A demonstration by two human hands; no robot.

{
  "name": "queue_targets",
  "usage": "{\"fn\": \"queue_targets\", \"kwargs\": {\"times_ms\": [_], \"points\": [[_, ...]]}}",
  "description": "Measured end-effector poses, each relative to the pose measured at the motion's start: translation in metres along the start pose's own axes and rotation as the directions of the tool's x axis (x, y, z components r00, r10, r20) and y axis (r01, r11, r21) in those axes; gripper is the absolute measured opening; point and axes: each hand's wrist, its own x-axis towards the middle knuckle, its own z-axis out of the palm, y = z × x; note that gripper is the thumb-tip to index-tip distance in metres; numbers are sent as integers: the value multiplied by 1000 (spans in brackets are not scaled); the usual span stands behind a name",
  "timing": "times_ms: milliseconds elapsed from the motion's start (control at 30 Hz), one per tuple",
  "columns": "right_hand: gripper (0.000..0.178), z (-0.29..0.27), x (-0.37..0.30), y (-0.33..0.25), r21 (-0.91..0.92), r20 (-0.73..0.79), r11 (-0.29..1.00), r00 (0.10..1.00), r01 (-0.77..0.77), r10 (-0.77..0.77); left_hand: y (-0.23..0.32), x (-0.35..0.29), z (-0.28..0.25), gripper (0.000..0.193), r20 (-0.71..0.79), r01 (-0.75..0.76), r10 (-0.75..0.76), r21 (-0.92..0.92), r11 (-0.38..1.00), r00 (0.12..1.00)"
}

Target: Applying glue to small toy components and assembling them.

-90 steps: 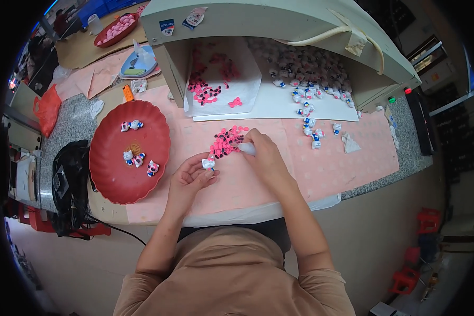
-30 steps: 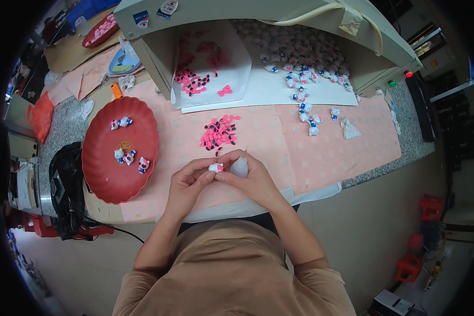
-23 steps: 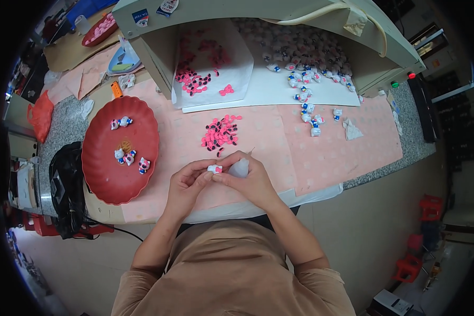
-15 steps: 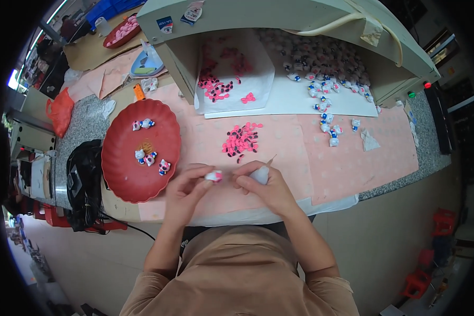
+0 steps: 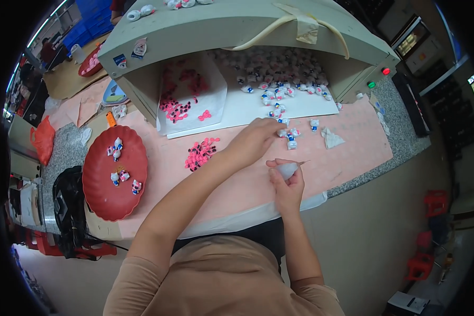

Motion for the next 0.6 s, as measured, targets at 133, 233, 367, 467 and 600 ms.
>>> {"fn": "queue_targets", "kwargs": {"times_ms": [133, 233, 367, 467, 600], "points": [[24, 1, -4, -6, 50, -51, 998, 999, 22, -20, -21, 25, 29, 29, 185, 4, -38, 182, 983, 982], [24, -1, -3, -3, 174, 29, 980, 995, 93, -99, -2, 11, 21, 22, -12, 163, -163, 54, 985, 987], [30, 10, -9, 1, 83, 40, 988, 991, 128, -131, 38, -50, -36, 25, 226, 479, -651, -845, 239, 724], [28, 26, -15, 9, -13, 100, 989, 984, 151, -149, 53, -111, -66, 29, 160, 468, -774, -863, 192, 612], [24, 60, -28, 15, -82, 112, 980, 979, 182, -172, 60, -164, -80, 41, 21, 401, -795, -871, 282, 606]]}}
